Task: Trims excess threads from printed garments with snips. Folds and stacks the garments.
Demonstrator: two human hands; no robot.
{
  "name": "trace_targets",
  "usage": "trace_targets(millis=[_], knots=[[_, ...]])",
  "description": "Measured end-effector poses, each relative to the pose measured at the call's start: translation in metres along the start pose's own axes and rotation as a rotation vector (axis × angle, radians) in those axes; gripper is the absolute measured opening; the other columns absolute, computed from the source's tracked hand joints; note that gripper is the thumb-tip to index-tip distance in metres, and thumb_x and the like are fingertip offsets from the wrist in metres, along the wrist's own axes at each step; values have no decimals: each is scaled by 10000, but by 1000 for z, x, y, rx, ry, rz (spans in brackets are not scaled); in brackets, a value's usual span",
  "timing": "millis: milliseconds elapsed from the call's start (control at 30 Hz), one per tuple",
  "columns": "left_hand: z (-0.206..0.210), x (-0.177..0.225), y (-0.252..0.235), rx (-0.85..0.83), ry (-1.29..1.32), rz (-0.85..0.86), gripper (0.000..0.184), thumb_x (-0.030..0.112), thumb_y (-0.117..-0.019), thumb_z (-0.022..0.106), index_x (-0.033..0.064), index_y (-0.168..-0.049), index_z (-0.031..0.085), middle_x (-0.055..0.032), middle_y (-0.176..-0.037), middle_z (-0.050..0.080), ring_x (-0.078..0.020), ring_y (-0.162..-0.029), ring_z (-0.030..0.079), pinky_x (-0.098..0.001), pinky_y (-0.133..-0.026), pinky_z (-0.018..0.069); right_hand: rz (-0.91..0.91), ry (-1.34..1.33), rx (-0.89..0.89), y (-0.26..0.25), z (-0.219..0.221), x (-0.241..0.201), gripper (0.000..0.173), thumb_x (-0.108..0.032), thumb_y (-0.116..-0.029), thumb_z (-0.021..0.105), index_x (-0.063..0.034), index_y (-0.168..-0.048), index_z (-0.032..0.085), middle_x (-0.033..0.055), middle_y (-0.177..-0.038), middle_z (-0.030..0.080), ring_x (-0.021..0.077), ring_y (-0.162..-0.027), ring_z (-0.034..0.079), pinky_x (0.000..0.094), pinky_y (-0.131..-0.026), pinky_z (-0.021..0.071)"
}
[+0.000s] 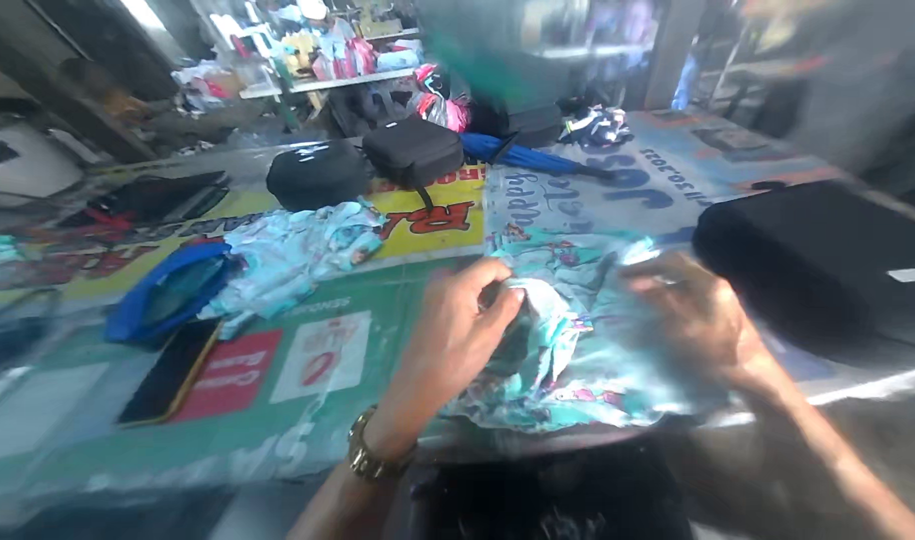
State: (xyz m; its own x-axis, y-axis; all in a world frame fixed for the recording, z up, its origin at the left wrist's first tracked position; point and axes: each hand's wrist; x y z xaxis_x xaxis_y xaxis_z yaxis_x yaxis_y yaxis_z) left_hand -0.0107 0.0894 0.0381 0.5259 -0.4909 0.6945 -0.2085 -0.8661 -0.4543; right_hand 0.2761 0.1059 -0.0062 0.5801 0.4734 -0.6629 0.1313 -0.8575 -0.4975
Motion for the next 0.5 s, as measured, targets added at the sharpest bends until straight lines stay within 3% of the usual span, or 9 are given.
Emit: trace_targets(millis=[67, 133, 200, 267, 367, 467, 500], knots=[[3, 17, -8, -59, 82, 58, 133, 192, -1000, 613, 112, -1070, 692, 38, -885, 699, -24, -733, 666, -204, -641, 574, -17, -274, -56, -11, 3, -29, 423, -464, -931, 674, -173, -1238, 677, -85, -975, 698, -12, -668, 593, 194, -587, 524], [9, 34, -14, -105, 263, 109, 194, 187, -1022, 597, 73, -1165, 660, 1, -955, 698, -65, -767, 673, -222, -664, 585, -36, -398, -148, -19, 15, -55, 537, -380, -845, 799, -180, -1316, 634, -63, -988, 693, 24, -661, 622, 211, -562, 559], [13, 44, -18, -81, 366, 156, 238, 168, -1032, 583, 57, -1239, 625, -29, -1068, 692, -98, -792, 685, -252, -682, 607, -48, -366, -129, -20, 21, -64, 274, -234, -890, 768, -175, -1146, 689, -62, -890, 726, 32, -662, 675, 221, -561, 592], [11, 41, -17, -51, 268, 219, 308, 174, -1031, 584, 49, -1312, 588, -48, -1234, 638, -98, -895, 694, -268, -750, 627, -53, -246, -22, -11, 14, -53, 95, -193, -917, 712, -173, -1010, 707, -88, -801, 693, -9, -641, 629, 187, -561, 545], [8, 9, 6, -85, -34, 267, 214, 201, -1022, 590, 63, -1156, 683, -40, -1175, 685, -89, -1015, 674, -288, -865, 587, 41, 16, 59, 18, -11, -21, 156, -267, -910, 651, -149, -997, 702, -90, -774, 656, -63, -626, 570, 142, -562, 492], [4, -31, 36, -101, -155, 274, 231, 234, -1040, 550, 104, -1099, 732, -17, -1127, 733, -90, -1081, 677, -302, -952, 557, 159, 228, -21, 49, -38, 4, 303, -297, -911, 655, -95, -1134, 692, 49, -883, 715, 112, -706, 661, 345, -636, 569], [-1, -42, 43, -93, -136, 264, 235, 234, -1040, 545, 108, -1108, 731, -11, -1133, 732, -94, -1096, 671, -318, -967, 553, 168, 256, -34, 54, -47, 8, 316, -309, -919, 661, -102, -1156, 680, 50, -914, 725, 116, -724, 679, 348, -648, 591]])
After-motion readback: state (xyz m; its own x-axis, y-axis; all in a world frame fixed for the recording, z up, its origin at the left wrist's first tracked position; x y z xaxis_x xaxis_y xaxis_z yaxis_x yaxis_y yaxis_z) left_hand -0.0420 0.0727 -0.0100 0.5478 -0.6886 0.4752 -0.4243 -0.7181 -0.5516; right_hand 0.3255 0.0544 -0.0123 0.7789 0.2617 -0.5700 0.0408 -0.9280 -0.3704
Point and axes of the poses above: each hand's wrist, its own y-axis away from the middle knuckle, its own z-axis out of the palm, x = y × z
